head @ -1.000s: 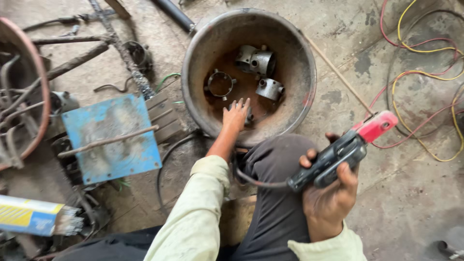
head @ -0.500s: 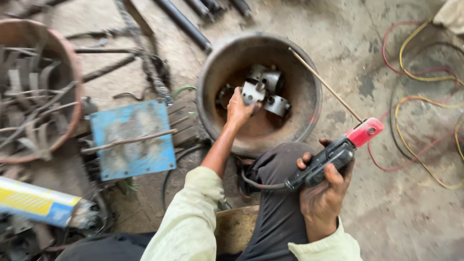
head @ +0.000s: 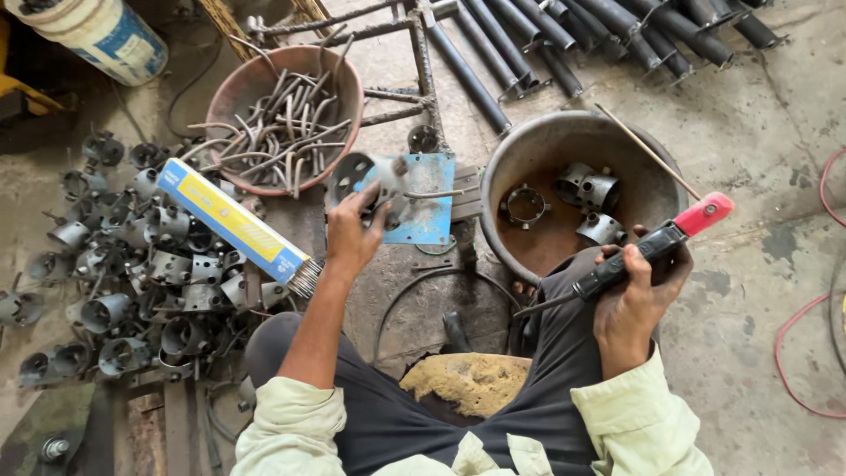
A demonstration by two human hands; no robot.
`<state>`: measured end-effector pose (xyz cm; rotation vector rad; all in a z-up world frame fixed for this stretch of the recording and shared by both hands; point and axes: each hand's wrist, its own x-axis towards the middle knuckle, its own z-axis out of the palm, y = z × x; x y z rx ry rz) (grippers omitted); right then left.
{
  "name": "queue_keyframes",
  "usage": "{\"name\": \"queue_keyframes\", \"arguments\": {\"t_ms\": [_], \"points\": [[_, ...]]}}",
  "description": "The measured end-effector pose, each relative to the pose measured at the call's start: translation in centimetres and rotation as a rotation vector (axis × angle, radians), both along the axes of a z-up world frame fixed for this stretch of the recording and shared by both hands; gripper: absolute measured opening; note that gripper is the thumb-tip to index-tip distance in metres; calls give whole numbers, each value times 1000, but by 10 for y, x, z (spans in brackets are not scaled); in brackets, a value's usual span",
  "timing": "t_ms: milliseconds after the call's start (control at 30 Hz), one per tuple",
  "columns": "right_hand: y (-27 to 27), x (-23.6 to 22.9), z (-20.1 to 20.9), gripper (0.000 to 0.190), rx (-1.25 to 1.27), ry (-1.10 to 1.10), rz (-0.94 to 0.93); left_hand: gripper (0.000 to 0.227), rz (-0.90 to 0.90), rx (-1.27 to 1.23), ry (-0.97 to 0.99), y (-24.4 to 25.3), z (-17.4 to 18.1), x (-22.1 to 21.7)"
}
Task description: The person uses a welding rod to join metal cylindrical components together on a blue fabrication plate, holding the parts by hand and picking up additional small metal rods from a nearby bin.
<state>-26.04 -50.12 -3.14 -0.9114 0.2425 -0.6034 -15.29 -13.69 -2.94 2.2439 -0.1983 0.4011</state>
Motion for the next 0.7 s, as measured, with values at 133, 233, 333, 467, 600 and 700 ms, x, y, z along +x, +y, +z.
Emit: {"name": "queue_keyframes", "arguments": {"t_ms": [133,233,333,467,600,700], "points": [[10,8,-3,64,-55,-31,19,38,7,135,-71,14,-29,7],[13,6,-2,66,-105,-10,37,40,-59,246,-128,1,-45,11],[12,5,2,68,-93,-1,54,39,-111,373,-162,-26,-51,19],[11,2,6,69,-87,12,77,43,-106,513,-262,-45,-54,20],[12,4,7,69,-85,1,90,49,-45,528,-185,-38,-56,29],[12,4,7,69,-99,-4,95,43,-5,464,-166,-33,-72,35]]}}
